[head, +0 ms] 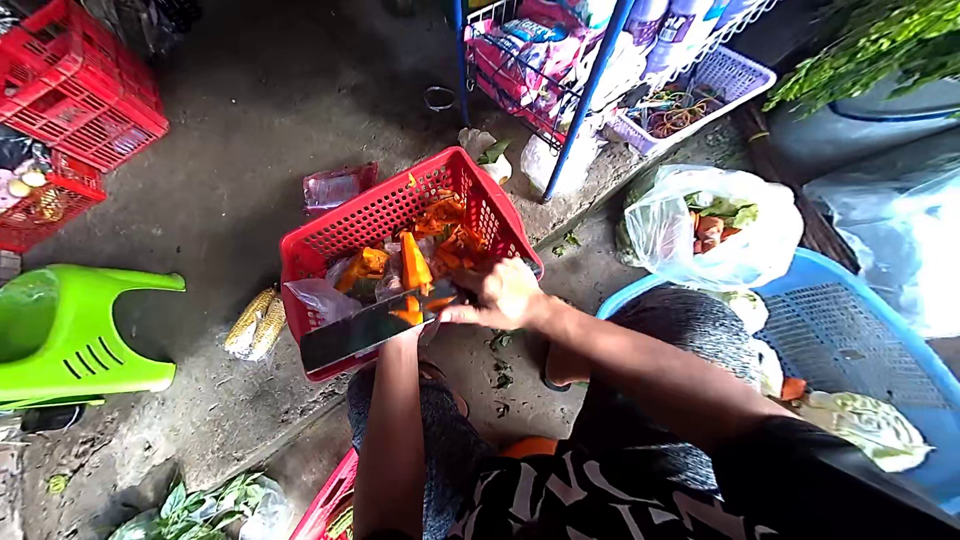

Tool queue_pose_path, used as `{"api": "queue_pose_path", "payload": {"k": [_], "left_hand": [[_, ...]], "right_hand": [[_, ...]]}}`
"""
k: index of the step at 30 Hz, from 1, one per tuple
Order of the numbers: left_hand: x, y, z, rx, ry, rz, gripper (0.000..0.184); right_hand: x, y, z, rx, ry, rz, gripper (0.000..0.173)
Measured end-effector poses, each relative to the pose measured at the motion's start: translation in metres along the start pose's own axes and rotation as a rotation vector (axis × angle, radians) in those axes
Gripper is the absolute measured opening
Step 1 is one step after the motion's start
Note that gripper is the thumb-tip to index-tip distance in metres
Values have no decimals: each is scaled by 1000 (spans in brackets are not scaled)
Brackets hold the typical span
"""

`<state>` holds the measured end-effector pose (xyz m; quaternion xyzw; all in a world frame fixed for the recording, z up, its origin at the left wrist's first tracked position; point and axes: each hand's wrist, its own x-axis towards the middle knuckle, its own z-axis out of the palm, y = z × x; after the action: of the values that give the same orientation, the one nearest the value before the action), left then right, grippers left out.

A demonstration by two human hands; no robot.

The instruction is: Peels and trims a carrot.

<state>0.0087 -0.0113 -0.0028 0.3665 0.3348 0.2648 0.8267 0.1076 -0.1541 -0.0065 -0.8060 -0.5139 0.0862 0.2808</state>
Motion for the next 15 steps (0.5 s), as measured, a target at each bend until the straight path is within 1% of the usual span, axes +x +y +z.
{"api": "queue_pose_path", "payload": {"k": [1, 3, 4, 5, 6, 7, 8, 10, 11, 12, 13, 14, 15], "left_hand": [[-1, 1, 1, -19, 0, 5, 30], [0, -1, 2, 14, 70, -86, 26], [3, -1, 3, 47, 111, -144, 24], [7, -1, 5, 52, 119, -191, 26], [11, -2, 4, 28, 94, -220, 32], [13, -2, 3, 9, 74, -221, 35], [14, -3, 3, 13, 88, -208, 34], [10, -4, 2, 33, 106, -155, 25], [8, -4, 0, 22, 90, -138, 26], [8, -3, 1, 30, 101, -139, 26], [7, -1, 3, 36, 116, -160, 26], [7, 2, 3, 21, 96, -197, 29], [9, 3, 1, -7, 42, -230, 36]], "right_hand": [[-1, -1, 3, 3, 1, -16, 92], [2, 3, 3, 20, -44, 41, 89], [6, 8, 0, 28, -82, 118, 88], [12, 14, -4, 42, -124, 216, 88], [17, 20, -7, 45, -139, 292, 87], [20, 23, -7, 40, -130, 323, 87], [19, 20, -8, 38, -132, 318, 87], [12, 6, -9, 57, -136, 228, 90], [10, 2, -6, 63, -130, 184, 91], [10, 1, -2, 67, -128, 183, 91], [12, 4, 0, 68, -143, 242, 90], [18, 9, -1, 57, -167, 345, 90], [25, 17, -3, 37, -173, 455, 90]]}}
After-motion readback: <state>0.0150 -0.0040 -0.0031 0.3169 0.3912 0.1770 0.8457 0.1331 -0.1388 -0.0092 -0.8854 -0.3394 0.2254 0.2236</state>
